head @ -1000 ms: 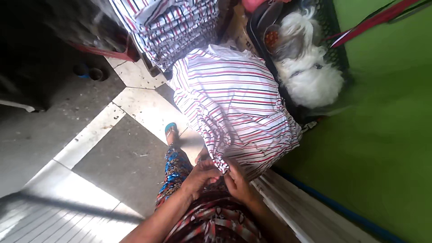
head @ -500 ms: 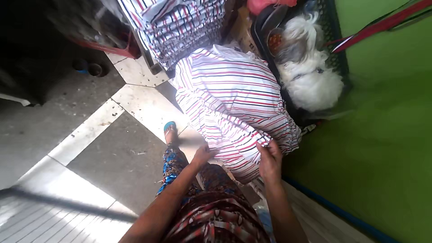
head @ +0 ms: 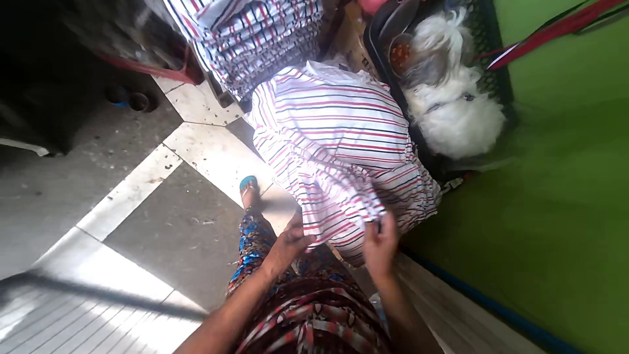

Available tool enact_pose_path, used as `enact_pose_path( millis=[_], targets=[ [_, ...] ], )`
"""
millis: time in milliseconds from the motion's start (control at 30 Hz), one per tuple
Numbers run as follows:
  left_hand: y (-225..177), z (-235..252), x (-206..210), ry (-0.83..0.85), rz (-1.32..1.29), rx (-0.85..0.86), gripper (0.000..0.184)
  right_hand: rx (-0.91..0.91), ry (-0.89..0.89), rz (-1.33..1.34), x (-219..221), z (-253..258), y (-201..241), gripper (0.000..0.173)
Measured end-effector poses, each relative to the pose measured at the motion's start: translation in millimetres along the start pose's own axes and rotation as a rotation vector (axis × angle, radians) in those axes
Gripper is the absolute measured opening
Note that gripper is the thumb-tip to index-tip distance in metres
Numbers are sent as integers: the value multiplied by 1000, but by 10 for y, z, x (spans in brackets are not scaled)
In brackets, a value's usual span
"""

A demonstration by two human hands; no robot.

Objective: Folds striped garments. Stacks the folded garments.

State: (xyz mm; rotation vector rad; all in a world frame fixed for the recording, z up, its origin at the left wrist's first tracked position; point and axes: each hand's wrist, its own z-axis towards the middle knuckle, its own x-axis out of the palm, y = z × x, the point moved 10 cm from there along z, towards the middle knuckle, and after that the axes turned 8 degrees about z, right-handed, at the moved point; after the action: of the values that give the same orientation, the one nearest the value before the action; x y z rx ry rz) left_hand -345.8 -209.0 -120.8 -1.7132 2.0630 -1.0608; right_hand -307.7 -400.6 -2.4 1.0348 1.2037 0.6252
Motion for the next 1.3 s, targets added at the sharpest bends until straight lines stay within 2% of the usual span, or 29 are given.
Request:
enact_pose_path(
  millis=[100,167,333,700,833,900,1000,1100,1200,1267,1300],
  targets=[
    [-162,-68,61,-54,12,-17,3,-98,257,-70,569,-306,-74,34],
    [-144,-68,21,-108,-9,-90,6,-115,327,-79,722,-417,-125,35],
    [-47,-128,38,-102,-210,-202,10,-120,393,-79,703,-448,-172,37],
    [-128,-163,-19,-121,-149,-155,19,-159,470,-65,700,-544,-144,37],
    [-116,-175,-2,-111,-193,-198,21,-187,531,-167,760,-618,-106,49],
    [-118,-185,5,-107,-198,-234,23,-209,491,-212,784,-633,-100,50],
    [-177,-153,8,-75,-136,-211,23,-210,397,-193,752,-537,-74,39],
    [-187,21,-183,-117,-99,-73,11,55,319,-40,509,-238,-142,35],
    [88,283,-438,-257,0,-116,23,276,93,118,93,108,-244,33],
    [285,474,-398,-209,132,-159,32,290,43,211,-24,221,-284,33],
    [356,570,-326,-155,187,-160,43,287,51,239,-19,234,-292,33]
  ],
)
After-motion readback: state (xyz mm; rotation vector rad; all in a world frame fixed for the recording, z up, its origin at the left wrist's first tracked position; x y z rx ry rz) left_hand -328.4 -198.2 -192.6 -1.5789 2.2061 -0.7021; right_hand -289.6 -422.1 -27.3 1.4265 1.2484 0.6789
